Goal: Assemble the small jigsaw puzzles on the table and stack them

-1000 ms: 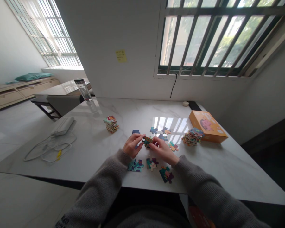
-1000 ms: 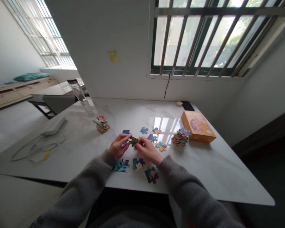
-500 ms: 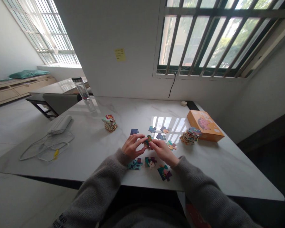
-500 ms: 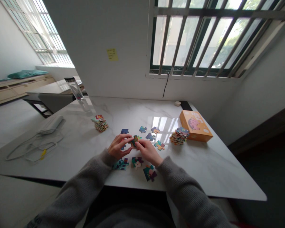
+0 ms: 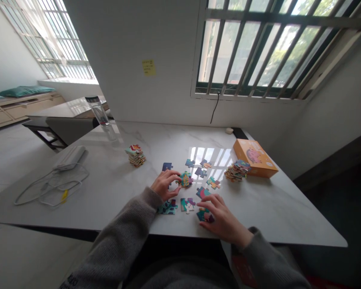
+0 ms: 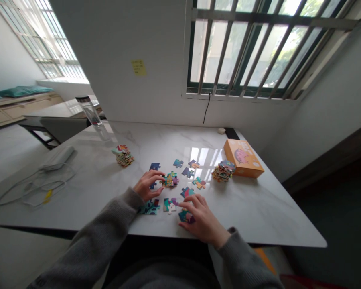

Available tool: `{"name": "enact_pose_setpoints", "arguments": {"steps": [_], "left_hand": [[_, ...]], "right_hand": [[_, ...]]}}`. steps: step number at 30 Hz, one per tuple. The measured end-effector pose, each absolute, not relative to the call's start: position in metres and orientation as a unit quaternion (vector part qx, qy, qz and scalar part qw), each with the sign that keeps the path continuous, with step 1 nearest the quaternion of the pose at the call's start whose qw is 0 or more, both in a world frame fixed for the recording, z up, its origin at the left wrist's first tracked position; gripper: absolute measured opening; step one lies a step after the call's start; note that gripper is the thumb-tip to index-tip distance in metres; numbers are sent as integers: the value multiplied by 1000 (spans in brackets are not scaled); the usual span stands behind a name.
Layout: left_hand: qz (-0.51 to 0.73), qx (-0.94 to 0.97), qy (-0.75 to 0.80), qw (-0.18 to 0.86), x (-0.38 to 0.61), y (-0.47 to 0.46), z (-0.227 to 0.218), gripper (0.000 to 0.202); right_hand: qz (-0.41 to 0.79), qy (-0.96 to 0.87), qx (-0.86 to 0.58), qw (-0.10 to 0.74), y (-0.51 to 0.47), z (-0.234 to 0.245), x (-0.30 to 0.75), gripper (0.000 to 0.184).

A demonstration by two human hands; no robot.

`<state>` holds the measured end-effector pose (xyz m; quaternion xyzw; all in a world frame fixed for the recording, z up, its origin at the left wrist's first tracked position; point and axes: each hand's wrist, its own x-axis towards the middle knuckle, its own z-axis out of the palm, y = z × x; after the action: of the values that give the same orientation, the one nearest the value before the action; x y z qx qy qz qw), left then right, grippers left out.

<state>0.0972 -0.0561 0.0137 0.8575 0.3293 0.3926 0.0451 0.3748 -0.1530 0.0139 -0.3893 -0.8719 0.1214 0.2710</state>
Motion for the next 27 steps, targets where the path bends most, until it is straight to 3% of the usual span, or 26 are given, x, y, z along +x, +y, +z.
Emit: {"name": "enact_pose_setpoints", "arguments": {"steps": [5,9,20,27], "left_hand": [[378,863,330,58,96,-56,14,19],[374,865,330,64,96,-56,14,19],[369,872,317,62,95,-52,9,23],[370,875,303,69,94,-49,8,33]], "right_hand": [[95,-906,-374,176,-160,19,374,65],[90,-912,-373,142,-154,22,372,63],[68,-886,-424,176,-121,14,390,44],[7,-850,-460,258,-122,8,381,34]]}}
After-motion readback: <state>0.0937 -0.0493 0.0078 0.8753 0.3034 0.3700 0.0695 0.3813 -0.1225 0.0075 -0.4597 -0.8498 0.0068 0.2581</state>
